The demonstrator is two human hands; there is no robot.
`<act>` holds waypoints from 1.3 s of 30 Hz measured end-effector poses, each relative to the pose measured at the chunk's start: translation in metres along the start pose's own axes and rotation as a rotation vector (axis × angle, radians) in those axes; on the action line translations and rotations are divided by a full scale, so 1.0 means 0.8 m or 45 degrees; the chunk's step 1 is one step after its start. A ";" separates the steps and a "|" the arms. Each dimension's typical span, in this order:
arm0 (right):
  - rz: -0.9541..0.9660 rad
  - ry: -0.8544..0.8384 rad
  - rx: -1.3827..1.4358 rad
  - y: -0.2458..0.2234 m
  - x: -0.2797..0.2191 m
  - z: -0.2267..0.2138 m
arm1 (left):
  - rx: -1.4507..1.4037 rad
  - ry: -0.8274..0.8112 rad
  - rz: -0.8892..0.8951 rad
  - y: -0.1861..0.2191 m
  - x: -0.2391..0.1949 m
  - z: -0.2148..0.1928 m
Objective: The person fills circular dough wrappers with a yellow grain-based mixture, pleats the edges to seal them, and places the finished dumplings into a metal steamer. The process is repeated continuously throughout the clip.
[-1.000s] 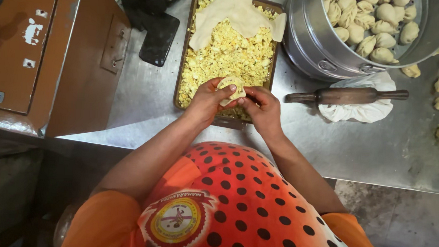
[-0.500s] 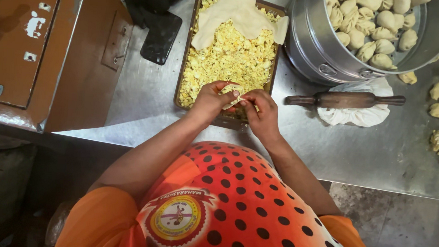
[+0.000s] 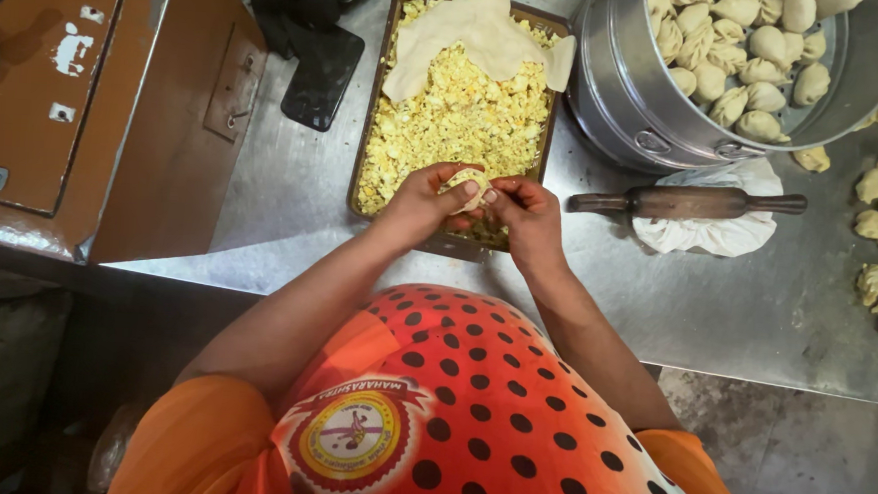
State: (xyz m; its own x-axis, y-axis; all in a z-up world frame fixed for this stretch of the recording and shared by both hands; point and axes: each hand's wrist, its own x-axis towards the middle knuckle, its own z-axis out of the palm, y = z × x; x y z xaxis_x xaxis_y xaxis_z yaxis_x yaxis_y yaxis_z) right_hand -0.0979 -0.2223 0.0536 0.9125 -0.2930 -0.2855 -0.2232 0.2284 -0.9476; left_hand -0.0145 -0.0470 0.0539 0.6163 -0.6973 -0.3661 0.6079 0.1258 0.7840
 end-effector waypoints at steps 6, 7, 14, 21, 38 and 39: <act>-0.165 -0.057 -0.289 -0.002 0.005 -0.008 | -0.050 0.032 -0.168 0.007 -0.001 -0.010; -0.204 -0.079 -0.310 -0.004 0.004 -0.007 | -0.037 0.030 -0.154 0.005 -0.001 -0.010; -0.538 0.006 -0.824 -0.032 -0.012 0.013 | -0.006 0.177 -0.079 -0.020 0.015 -0.010; -0.731 -0.201 -0.833 -0.045 -0.023 0.019 | -0.106 0.199 -0.052 -0.028 0.020 -0.017; -0.043 -0.307 -0.464 -0.005 0.022 -0.023 | 0.297 0.227 -0.036 -0.028 0.014 -0.002; -0.037 -0.303 -0.489 0.000 0.026 -0.025 | 0.369 0.241 -0.009 -0.028 0.012 0.000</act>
State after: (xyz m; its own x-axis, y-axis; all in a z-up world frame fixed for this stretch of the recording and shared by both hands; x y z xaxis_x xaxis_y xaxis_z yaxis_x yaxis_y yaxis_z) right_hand -0.0857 -0.2474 0.0448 0.9637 -0.0622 -0.2598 -0.2664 -0.1513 -0.9519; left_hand -0.0221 -0.0563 0.0326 0.7109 -0.5509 -0.4372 0.4619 -0.1031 0.8809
